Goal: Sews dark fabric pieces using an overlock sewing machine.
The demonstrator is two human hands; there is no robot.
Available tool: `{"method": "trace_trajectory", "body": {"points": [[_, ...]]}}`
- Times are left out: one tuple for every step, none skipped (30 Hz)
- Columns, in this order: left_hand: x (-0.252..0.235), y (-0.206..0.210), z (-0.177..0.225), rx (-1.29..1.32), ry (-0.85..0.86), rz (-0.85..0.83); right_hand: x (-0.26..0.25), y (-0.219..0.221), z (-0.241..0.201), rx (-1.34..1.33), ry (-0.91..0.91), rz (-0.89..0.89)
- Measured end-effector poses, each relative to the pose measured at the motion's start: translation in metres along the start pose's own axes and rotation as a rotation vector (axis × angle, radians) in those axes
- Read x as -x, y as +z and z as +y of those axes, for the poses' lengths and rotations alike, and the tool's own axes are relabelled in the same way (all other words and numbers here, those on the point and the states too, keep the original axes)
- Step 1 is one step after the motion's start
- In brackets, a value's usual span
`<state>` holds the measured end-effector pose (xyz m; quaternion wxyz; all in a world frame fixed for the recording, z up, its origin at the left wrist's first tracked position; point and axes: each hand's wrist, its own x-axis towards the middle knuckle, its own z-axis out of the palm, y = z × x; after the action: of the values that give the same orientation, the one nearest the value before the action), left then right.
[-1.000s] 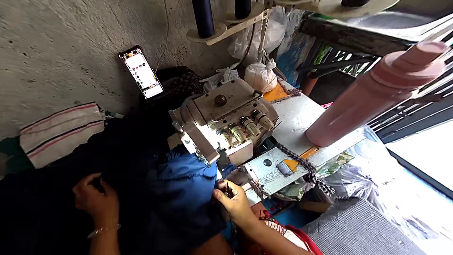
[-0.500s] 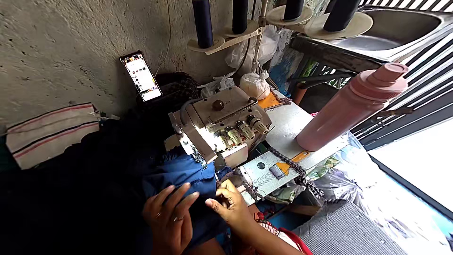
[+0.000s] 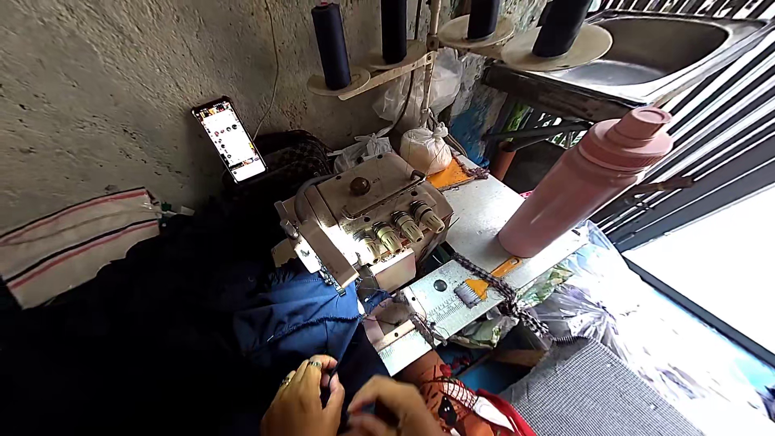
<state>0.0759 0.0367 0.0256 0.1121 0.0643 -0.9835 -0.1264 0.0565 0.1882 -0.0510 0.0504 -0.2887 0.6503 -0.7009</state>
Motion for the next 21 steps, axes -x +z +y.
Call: {"method": "trace_trajectory", "body": {"points": [[0.004,0.001,-0.003,0.050,-0.013,0.023,-0.008,-0.005,0.009,-0.006,0.013,0.095],[0.008,0.002,-0.004,0.094,-0.028,0.049,-0.018,-0.009,0.014,-0.025,0.070,0.169],[0.011,0.004,-0.004,0.144,-0.049,0.069,-0.027,-0.013,0.016,-0.079,0.173,0.213],[0.013,0.005,-0.004,0.203,-0.076,0.084,-0.035,-0.015,0.014,-0.169,0.292,0.216],[0.012,0.007,-0.004,0.261,-0.106,0.103,-0.043,-0.016,0.011,-0.263,0.383,0.198],[0.011,0.009,-0.005,0.300,-0.127,0.140,-0.048,-0.015,0.009,-0.343,0.438,0.179],[0.009,0.012,-0.007,0.321,-0.129,0.189,-0.051,-0.013,0.008,-0.402,0.468,0.172],[0.005,0.013,-0.008,0.331,-0.109,0.234,-0.054,-0.011,0.008,-0.436,0.474,0.163],[0.001,0.012,-0.008,0.322,-0.073,0.270,-0.055,-0.010,0.008,-0.444,0.463,0.155],[-0.002,0.009,-0.007,0.288,-0.030,0.282,-0.056,-0.009,0.008,-0.433,0.453,0.154],[-0.005,0.006,-0.006,0.230,0.008,0.284,-0.057,-0.009,0.008,-0.417,0.441,0.160],[-0.008,0.003,-0.004,0.160,0.045,0.287,-0.056,-0.008,0.008,-0.396,0.415,0.161],[-0.011,0.003,-0.003,0.082,0.078,0.293,-0.055,-0.008,0.009,-0.380,0.396,0.165],[-0.013,0.004,-0.004,0.014,0.108,0.308,-0.054,-0.007,0.011,-0.368,0.381,0.168],[-0.015,0.006,-0.005,-0.033,0.132,0.331,-0.053,-0.007,0.012,-0.352,0.361,0.168],[-0.016,0.008,-0.006,-0.055,0.149,0.356,-0.052,-0.006,0.013,-0.340,0.340,0.172],[-0.016,0.009,-0.007,-0.053,0.166,0.379,-0.050,-0.006,0.014,-0.331,0.314,0.178],[-0.015,0.010,-0.008,-0.042,0.192,0.395,-0.050,-0.005,0.016,-0.325,0.290,0.184],[-0.015,0.010,-0.008,-0.043,0.237,0.404,-0.049,-0.005,0.017,-0.318,0.274,0.191],[-0.016,0.012,-0.009,-0.066,0.295,0.408,-0.049,-0.006,0.019,-0.309,0.259,0.197],[-0.019,0.016,-0.011,-0.090,0.356,0.392,-0.048,-0.006,0.020,-0.299,0.245,0.201]]}}
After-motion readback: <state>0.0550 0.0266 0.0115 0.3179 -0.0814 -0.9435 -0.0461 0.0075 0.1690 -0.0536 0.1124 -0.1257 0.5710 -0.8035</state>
